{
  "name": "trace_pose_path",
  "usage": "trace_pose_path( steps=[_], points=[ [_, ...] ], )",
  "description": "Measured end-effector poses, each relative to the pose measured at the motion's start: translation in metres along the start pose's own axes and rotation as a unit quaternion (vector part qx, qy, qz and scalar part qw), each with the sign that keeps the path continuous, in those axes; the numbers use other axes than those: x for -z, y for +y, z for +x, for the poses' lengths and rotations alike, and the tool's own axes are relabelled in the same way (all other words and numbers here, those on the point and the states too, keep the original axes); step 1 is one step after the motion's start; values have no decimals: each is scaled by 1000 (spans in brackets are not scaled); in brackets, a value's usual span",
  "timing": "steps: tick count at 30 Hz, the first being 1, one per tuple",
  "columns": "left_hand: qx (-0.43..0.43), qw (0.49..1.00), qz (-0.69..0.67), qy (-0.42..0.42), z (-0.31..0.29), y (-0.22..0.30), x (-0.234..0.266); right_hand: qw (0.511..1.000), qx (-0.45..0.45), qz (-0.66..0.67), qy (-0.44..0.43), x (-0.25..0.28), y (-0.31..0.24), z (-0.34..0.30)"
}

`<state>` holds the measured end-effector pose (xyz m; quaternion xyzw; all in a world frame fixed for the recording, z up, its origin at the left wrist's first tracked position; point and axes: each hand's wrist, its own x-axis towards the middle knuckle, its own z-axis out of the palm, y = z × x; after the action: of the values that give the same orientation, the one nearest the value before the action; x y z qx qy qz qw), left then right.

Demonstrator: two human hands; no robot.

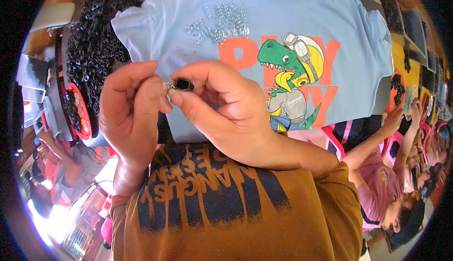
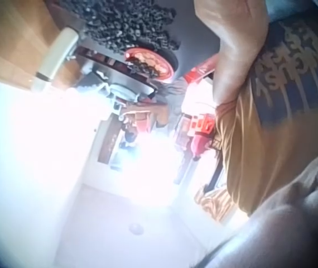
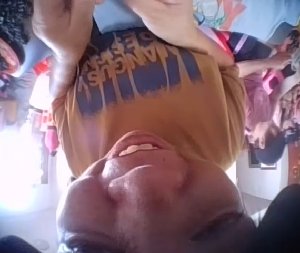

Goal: Manually inserting small metal springs into black plastic components at a workshop table.

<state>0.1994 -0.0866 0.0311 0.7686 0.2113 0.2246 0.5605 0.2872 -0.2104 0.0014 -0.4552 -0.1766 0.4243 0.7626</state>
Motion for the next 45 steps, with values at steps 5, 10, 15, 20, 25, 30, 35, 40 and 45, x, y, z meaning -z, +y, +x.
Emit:
trace_pose_path(
  steps=[5, 10, 15, 20, 25, 30, 35, 40, 45],
  points=[
    [16, 999, 36, 31, 3, 4, 0, 999, 35, -6, 12, 0, 0, 1],
    [239, 925, -296, -8, 15, 8, 16, 998, 67, -5, 18, 1, -2, 2],
    [123, 986, -110, -8, 15, 0, 7, 997, 72, -12, 7, 0, -1, 1],
    [123, 991, -39, -24, 17, -5, 7, 997, 70, -15, 11, 1, -2, -1],
    [37, 986, 163, 7, 15, -7, 14, 998, 48, 16, 27, -2, -4, -1],
    [-36, 992, 117, -38, 1, 8, 25, 999, 12, 28, -19, 3, -5, -2],
    [-69, 993, 40, -92, -4, 5, 24, 996, 7, 80, -48, 0, -4, -4],
    [73, 989, -99, -83, -13, 9, 22, 992, 60, -48, -97, 2, -2, -6],
    [91, 981, -167, -36, -19, 11, 27, 984, 83, -149, -55, -6, -2, -7]
  ],
)
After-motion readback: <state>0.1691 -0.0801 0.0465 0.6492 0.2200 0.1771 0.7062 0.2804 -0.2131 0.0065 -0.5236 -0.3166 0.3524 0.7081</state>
